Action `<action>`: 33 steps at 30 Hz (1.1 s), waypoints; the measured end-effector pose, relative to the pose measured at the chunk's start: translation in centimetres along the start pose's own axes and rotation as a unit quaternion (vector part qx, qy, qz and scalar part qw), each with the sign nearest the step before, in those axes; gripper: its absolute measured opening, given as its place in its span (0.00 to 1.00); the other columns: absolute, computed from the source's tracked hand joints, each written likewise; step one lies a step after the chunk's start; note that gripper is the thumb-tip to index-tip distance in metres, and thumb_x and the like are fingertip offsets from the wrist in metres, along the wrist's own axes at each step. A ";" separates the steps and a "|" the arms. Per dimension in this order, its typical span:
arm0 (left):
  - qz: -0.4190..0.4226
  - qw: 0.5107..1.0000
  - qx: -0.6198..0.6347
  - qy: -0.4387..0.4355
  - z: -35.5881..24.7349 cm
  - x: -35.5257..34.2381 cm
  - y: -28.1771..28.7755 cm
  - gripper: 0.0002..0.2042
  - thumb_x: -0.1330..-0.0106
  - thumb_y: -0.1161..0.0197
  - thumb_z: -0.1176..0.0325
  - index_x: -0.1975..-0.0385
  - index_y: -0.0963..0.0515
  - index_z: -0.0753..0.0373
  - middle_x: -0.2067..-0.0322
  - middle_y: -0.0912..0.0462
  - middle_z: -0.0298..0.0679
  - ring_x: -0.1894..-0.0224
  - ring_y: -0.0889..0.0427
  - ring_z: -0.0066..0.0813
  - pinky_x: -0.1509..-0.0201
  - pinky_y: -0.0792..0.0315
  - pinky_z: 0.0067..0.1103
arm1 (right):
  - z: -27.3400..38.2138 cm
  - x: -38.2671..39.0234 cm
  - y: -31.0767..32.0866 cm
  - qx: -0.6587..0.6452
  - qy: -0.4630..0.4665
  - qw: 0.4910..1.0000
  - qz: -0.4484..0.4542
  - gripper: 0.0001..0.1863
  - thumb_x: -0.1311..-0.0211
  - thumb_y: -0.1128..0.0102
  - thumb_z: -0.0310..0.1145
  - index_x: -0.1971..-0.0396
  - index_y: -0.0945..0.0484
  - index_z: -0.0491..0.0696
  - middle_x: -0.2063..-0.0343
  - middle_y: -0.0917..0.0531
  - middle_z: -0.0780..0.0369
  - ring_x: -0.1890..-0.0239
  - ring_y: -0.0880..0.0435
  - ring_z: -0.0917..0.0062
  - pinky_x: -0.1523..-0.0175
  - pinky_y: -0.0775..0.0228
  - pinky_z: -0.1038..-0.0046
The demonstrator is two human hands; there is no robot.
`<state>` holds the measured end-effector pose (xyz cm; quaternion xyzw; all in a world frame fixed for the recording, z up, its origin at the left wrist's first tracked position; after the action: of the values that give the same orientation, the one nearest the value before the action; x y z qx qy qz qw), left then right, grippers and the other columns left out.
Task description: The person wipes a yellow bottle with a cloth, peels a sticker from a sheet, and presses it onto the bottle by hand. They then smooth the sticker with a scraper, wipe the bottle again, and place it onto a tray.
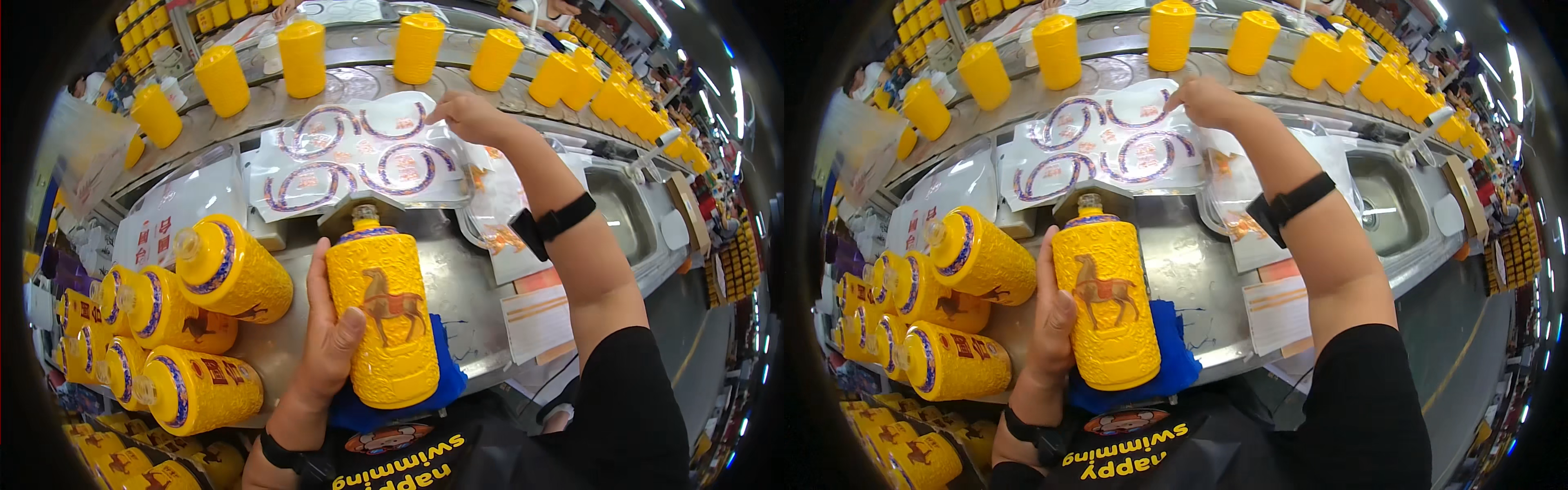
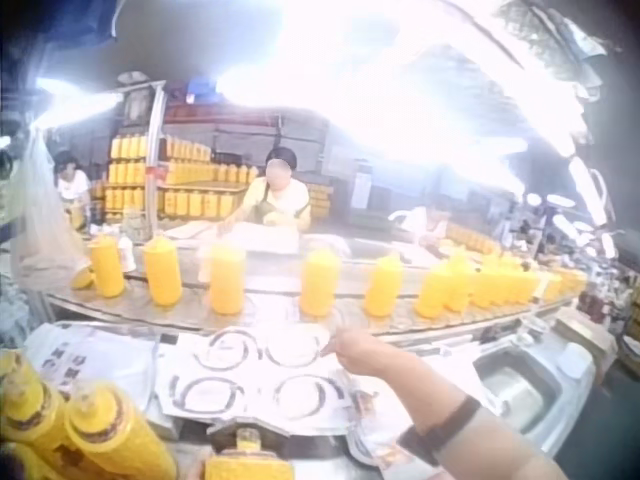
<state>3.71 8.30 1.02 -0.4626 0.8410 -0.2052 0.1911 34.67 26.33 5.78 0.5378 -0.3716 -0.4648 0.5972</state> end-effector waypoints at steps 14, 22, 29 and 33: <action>-0.001 0.999 -0.030 0.011 0.1 -0.2 0.3 0.50 0.36 0.39 0.47 0.30 0.70 0.64 0.37 0.43 0.51 0.36 0.36 0.40 0.33 0.41 0.32 | -2.6 -9.0 -1.5 0.058 -0.082 0.995 0.030 0.23 0.44 0.36 0.39 0.46 0.22 0.54 0.45 0.28 0.50 0.42 0.28 0.57 0.38 0.36 0.65; -0.010 0.999 -0.030 0.012 0.0 -0.1 0.5 0.50 0.37 0.38 0.47 0.30 0.69 0.64 0.37 0.42 0.50 0.36 0.36 0.40 0.33 0.40 0.32 | -0.8 -10.7 0.0 0.014 -0.112 0.986 0.127 0.21 0.46 0.33 0.45 0.56 0.22 0.50 0.48 0.27 0.53 0.46 0.27 0.62 0.45 0.31 0.66; -0.012 0.999 -0.032 0.015 0.2 -0.2 0.3 0.50 0.37 0.37 0.48 0.30 0.68 0.63 0.37 0.43 0.50 0.36 0.36 0.40 0.33 0.40 0.32 | -3.6 -10.9 -0.6 0.009 -0.099 0.994 -0.040 0.20 0.46 0.34 0.50 0.65 0.17 0.49 0.65 0.16 0.56 0.59 0.18 0.65 0.54 0.27 0.66; -0.018 1.000 -0.008 0.005 0.1 -0.1 0.1 0.49 0.37 0.36 0.49 0.30 0.67 0.64 0.37 0.43 0.49 0.36 0.36 0.40 0.33 0.40 0.32 | -4.2 -8.6 1.3 0.090 -0.085 0.987 -0.099 0.18 0.46 0.35 0.49 0.67 0.17 0.48 0.65 0.16 0.55 0.60 0.18 0.63 0.55 0.27 0.64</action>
<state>3.77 8.47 0.88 -0.4782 0.8351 -0.2041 0.1795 36.37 35.78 6.92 0.5818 -0.4065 -0.5303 0.4637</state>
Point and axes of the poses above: each hand's wrist, its own x-axis away from the middle knuckle, its own y-axis out of the back of the hand, z = x × y, the point moved 2 cm from there along -x, towards the middle knuckle
